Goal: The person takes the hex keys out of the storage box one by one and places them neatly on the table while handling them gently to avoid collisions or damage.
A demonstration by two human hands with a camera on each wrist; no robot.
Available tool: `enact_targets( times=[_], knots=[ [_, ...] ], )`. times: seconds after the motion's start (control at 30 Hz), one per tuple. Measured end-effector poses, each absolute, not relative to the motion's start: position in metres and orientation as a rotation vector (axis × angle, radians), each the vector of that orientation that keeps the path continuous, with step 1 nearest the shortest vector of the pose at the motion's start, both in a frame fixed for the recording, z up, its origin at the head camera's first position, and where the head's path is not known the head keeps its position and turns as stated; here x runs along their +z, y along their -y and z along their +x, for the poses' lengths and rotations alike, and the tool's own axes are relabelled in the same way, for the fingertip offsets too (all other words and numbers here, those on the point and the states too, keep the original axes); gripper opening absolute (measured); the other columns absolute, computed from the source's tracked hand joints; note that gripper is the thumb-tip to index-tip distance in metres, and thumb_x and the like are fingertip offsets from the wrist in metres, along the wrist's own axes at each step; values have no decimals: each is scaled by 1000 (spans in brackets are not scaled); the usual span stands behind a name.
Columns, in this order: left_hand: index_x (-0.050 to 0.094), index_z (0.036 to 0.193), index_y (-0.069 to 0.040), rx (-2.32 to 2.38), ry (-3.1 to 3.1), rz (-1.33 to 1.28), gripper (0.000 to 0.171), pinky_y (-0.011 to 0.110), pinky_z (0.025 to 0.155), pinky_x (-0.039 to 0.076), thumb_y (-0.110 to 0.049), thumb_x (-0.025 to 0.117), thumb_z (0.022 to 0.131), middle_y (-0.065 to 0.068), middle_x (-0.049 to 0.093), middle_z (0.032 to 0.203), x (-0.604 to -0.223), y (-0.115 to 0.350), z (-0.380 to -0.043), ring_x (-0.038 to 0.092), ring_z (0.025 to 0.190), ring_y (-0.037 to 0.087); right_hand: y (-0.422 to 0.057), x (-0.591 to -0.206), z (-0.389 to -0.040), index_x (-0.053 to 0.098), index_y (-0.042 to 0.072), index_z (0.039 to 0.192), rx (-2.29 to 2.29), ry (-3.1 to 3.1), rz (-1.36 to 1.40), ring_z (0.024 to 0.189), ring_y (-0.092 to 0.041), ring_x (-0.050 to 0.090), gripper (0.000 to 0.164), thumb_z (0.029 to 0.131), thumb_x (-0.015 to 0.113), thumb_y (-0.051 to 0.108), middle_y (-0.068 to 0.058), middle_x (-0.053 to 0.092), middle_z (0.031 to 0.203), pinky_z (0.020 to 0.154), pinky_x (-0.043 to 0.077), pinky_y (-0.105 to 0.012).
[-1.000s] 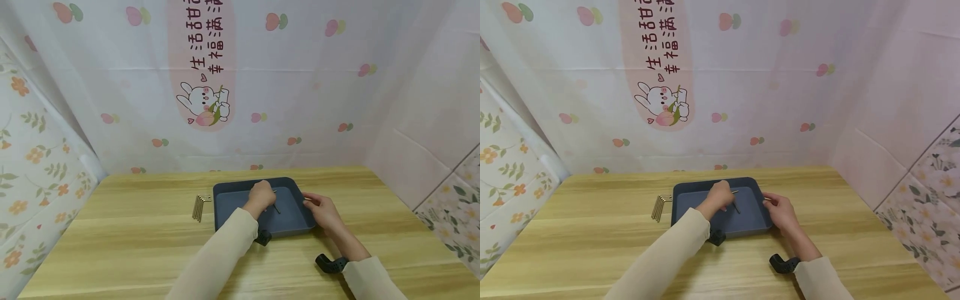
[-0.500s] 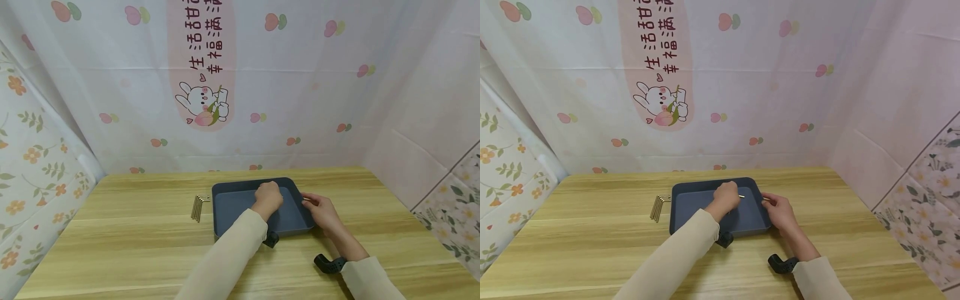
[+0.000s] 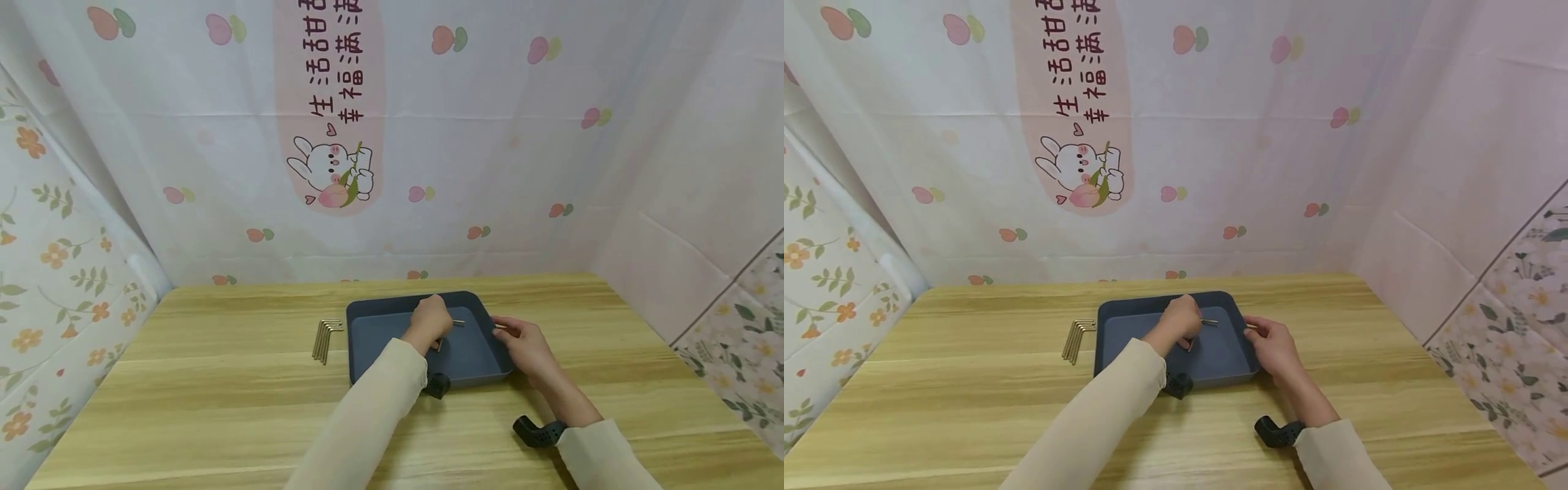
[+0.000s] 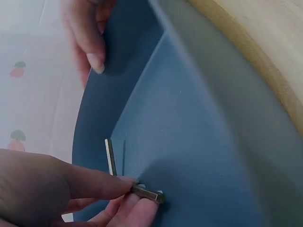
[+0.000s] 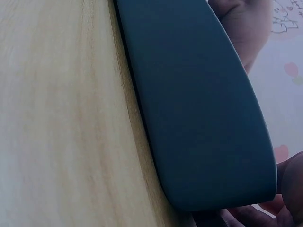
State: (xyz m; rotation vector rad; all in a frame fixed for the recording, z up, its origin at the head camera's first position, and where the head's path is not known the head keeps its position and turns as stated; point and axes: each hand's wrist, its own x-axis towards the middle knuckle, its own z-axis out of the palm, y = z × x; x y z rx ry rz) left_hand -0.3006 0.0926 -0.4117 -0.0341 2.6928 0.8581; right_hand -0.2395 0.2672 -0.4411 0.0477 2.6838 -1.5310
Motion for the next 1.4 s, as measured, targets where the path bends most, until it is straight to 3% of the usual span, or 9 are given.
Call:
enact_targets(
  times=[0.13, 0.23, 0.33, 0.47, 0.7, 0.9, 1.17, 1.4],
  knots=[
    [58, 138, -2, 887, -2661, -63, 44, 30, 38, 44, -5, 66, 95, 19, 70, 112, -414, -90, -306, 54, 42, 20, -266, -441, -239, 50, 0, 147, -1529, -2675, 53, 133, -41, 53, 43, 106, 49, 12, -27, 54, 146, 105, 50, -45],
    [60, 137, -3, 884, -2666, -71, 43, 30, 39, 46, -4, 68, 94, 18, 70, 113, -413, -90, -306, 58, 44, 21, -266, -441, -239, 50, 0, 147, -1524, -2682, 54, 133, -41, 53, 43, 106, 49, 12, -27, 54, 145, 105, 51, -45],
    [68, 119, -6, 911, -2676, -52, 27, 30, 41, 48, -3, 69, 93, 14, 70, 103, -410, -89, -303, 60, 46, 21, -267, -441, -240, 50, 0, 147, -1520, -2689, 54, 132, -40, 54, 43, 106, 49, 12, -28, 55, 145, 103, 51, -42],
    [68, 101, -11, 1032, -2660, 25, 11, 31, 44, 53, -3, 68, 93, 9, 67, 96, -405, -78, -294, 61, 49, 20, -267, -441, -240, 49, -1, 147, -1520, -2683, 52, 134, -40, 53, 43, 106, 49, 12, -27, 54, 146, 105, 50, -43],
    [70, 115, -9, 1240, -2571, 190, 24, 31, 52, 59, -3, 71, 92, 13, 67, 106, -396, -52, -280, 64, 58, 19, -269, -443, -240, 50, 0, 147, -1511, -2693, 67, 133, -40, 54, 43, 106, 50, 12, -28, 55, 145, 102, 50, -39],
    [69, 121, -7, 1421, -2409, 252, 32, 38, 61, 63, 0, 72, 90, 14, 72, 94, -391, -26, -269, 67, 70, 19, -271, -441, -241, 50, -1, 147, -1498, -2699, 75, 132, -41, 53, 44, 106, 50, 14, -29, 53, 145, 103, 50, -42],
    [65, 122, -7, 1516, -2348, 279, 30, 49, 71, 63, -1, 66, 93, 11, 69, 94, -379, 8, -257, 66, 76, 20, -270, -440, -240, 49, -1, 147, -1499, -2689, 60, 133, -41, 53, 44, 106, 50, 14, -29, 53, 145, 102, 50, -40],
    [65, 121, -5, 1532, -2473, 277, 28, 40, 59, 59, -1, 64, 93, 9, 66, 86, -374, 41, -248, 61, 67, 17, -268, -440, -240, 49, -1, 147, -1508, -2680, 54, 132, -41, 53, 43, 106, 50, 13, -29, 53, 145, 101, 50, -39]
  ],
)
